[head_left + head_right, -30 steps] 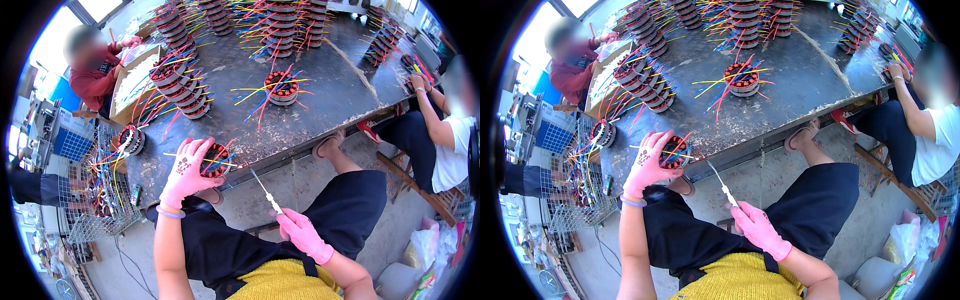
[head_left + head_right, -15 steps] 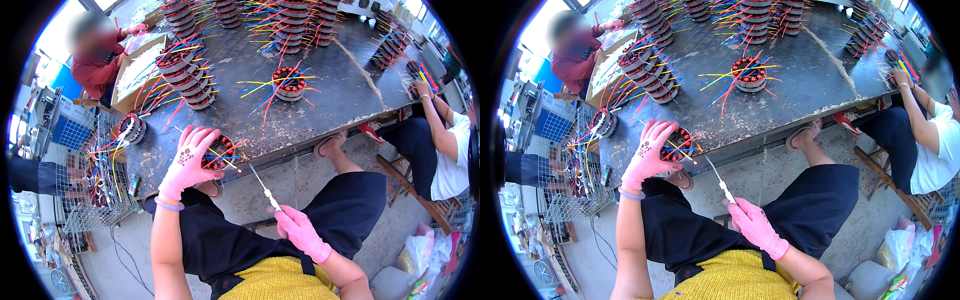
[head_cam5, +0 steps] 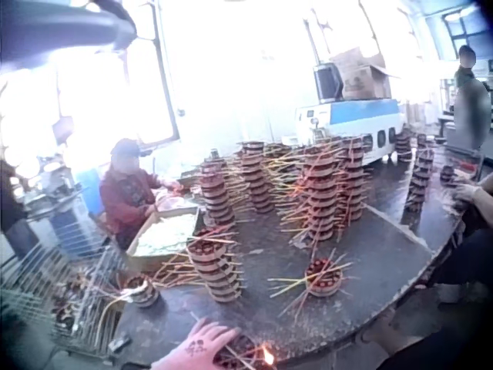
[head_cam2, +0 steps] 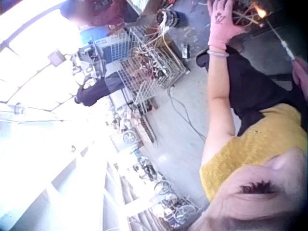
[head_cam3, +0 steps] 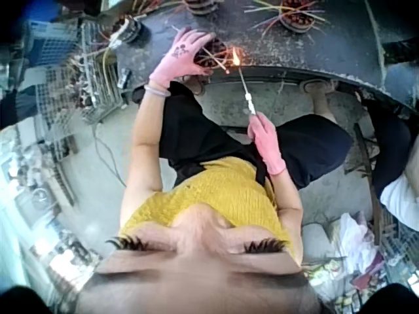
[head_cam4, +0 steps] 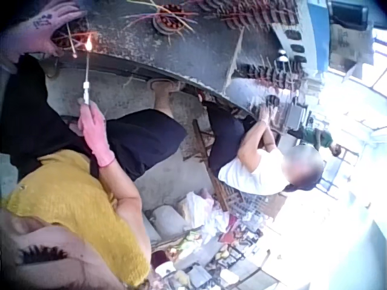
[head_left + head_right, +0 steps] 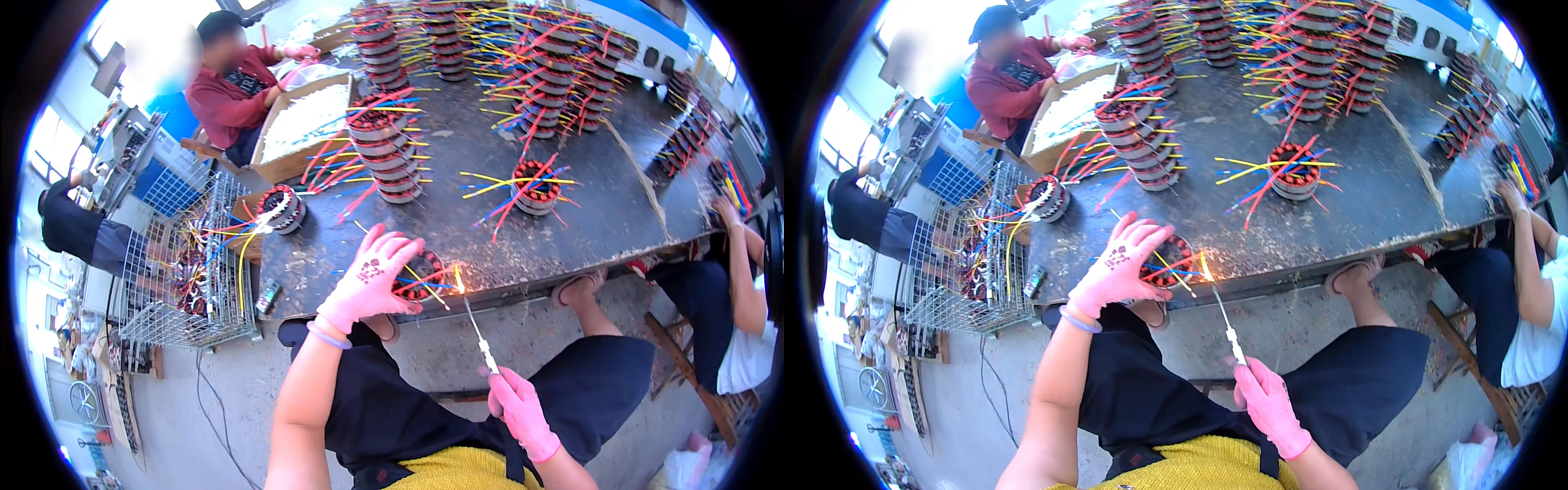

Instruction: The person uses a soldering iron and a small torch to connect wires on a motor stator before placing it onto a stack. They repeat this process with multiple components from the table.

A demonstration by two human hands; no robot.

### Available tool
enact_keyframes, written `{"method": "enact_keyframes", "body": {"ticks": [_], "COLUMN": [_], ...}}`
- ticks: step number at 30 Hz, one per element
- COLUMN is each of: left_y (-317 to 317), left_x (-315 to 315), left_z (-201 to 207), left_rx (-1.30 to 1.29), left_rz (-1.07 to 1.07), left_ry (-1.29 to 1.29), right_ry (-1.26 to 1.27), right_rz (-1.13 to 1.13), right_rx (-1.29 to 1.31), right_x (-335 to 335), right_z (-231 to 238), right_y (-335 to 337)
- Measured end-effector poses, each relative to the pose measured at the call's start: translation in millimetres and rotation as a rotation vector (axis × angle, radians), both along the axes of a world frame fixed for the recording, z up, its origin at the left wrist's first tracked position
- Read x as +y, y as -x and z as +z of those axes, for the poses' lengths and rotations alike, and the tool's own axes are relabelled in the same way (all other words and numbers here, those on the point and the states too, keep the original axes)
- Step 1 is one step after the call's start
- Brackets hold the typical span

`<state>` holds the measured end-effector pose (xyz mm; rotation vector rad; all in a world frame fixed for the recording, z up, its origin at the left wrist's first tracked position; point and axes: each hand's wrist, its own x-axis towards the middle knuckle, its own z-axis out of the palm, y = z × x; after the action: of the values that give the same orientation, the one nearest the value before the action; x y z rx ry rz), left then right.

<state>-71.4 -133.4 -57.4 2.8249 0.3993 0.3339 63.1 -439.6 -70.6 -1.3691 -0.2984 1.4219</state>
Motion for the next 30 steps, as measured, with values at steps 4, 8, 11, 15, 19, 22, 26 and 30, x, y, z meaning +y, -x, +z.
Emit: {"method": "enact_keyframes", "body": {"ticks": [4, 8, 11, 15, 19, 22, 26, 30], "left_y": [-2.2, -0.2, -0.3, -6.2, -5.4, -4.2, -4.4, -7.6], "left_x": [2.3, 1.5, -0.1, -2.6, -3.4, -3.2, -4.4, -4.9], "left_z": [2.7, -3.2, -1.9, -0.2, 0.3, 1.1, 2.4, 3.3], "left_rx": [-0.016, -0.012, 0.000, -0.007, -0.002, 0.002, 0.014, 0.021], "left_rz": [-0.007, -0.006, 0.002, 0.006, 0.016, 0.014, 0.025, 0.027], "left_ry": [-0.025, -0.008, -0.005, 0.004, 0.004, 0.020, 0.025, 0.030], "right_ry": [-0.022, -0.015, -0.057, -0.018, 0.000, 0.002, -0.017, -0.020], "right_rz": [0.004, 0.019, 0.024, 0.052, 0.050, 0.064, 0.079, 0.059], "right_rx": [-0.027, -0.052, -0.043, -0.115, -0.091, -0.110, -0.133, -0.105], "right_x": [-2.2, -0.3, -2.2, -5.2, -5.1, -4.6, -2.5, -3.8], "right_z": [-3.0, -11.2, -16.7, -15.4, -9.8, -11.9, -11.1, -8.7], "right_y": [-0.9, 2.3, 0.3, -1.9, -1.4, -1.2, -1.7, -3.3]}}
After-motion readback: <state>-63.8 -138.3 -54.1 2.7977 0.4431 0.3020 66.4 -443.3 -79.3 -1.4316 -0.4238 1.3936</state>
